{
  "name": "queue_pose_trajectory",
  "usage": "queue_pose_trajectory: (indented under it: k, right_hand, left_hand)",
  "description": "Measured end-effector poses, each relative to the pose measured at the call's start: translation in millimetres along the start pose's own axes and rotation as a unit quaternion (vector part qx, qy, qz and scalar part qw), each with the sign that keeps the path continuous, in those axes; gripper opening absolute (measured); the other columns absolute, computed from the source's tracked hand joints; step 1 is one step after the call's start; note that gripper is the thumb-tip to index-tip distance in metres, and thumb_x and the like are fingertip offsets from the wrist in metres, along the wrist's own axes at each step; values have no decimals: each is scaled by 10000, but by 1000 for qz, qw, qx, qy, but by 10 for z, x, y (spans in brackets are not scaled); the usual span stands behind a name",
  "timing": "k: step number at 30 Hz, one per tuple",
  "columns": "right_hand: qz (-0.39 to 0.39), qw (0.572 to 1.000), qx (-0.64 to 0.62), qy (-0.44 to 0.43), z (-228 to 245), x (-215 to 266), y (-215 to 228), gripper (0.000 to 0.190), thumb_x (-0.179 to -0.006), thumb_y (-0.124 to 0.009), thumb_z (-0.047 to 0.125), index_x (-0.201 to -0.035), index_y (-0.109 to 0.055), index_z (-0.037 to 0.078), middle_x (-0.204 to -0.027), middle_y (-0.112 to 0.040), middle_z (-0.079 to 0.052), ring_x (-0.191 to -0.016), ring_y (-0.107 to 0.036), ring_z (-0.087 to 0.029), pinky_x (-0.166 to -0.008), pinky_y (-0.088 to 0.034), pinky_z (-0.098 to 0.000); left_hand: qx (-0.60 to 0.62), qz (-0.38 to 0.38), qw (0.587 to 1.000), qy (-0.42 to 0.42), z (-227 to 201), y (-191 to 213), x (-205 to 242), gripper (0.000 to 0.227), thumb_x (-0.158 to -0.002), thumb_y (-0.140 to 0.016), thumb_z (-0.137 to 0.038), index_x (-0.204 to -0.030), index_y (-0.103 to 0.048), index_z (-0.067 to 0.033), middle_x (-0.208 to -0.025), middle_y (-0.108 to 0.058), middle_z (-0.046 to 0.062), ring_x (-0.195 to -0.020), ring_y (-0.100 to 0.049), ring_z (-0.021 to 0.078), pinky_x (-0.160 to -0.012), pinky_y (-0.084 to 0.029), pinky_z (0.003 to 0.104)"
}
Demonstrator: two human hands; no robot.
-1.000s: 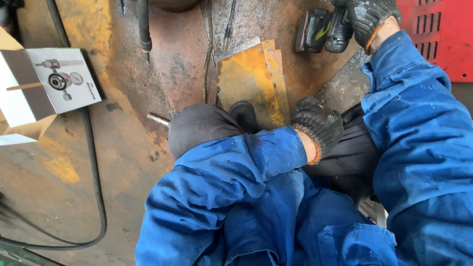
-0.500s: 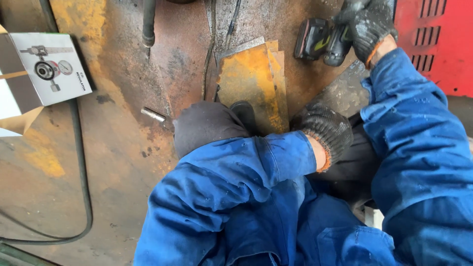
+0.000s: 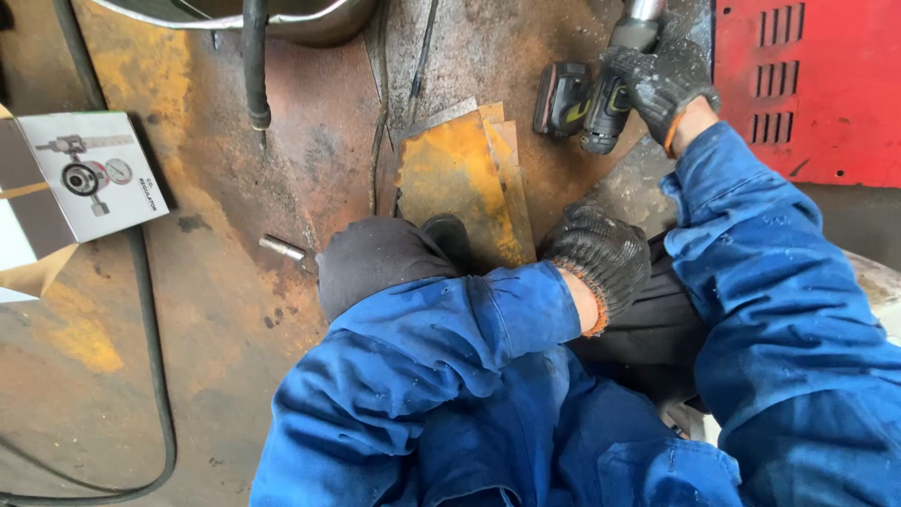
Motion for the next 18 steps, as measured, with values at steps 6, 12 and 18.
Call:
queue_pose_trajectory:
  k: [6, 12, 18]
  right_hand:
    - [-104, 981, 130, 100, 186, 98, 58, 509, -970, -800, 195, -1376, -562, 2, -1148, -704, -105, -1026, -689, -215, -888, -565, -359]
    - [-130, 971, 184, 79, 675, 296, 40, 380, -1048, -721, 276, -1335, -609, 56, -1080, -710, -97, -982, -695, -228, -884, -568, -389]
    - [-77, 960, 224, 149, 929, 452, 55, 407, -897, -690, 256, -1237, -592, 53, -993, -703, -146, -923, -704, -310, -807, -551, -446]
  left_hand:
    - [-104, -131, 978, 122, -102, -268, -49, 285, -783, -596, -273, -828, -751, -38, -768, -697, 312, -626, -686, 422, -429, -479, 571]
    - [40, -135, 986, 88, 0, -95, -40, 243, -847, -606, -232, -814, -721, -21, -722, -658, 326, -592, -641, 430, -421, -449, 567]
    - [-3, -32, 999, 33, 11, -37, -1, 219, -788, -634, -221, -796, -763, -44, -734, -687, 249, -652, -665, 397, -487, -465, 561]
Point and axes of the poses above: each hand's wrist, its own x-axis away from the middle knuckle, its own y-axis out of the back of the hand, z = x × y, the point moved 1 cm from there along -x, towards the middle knuckle
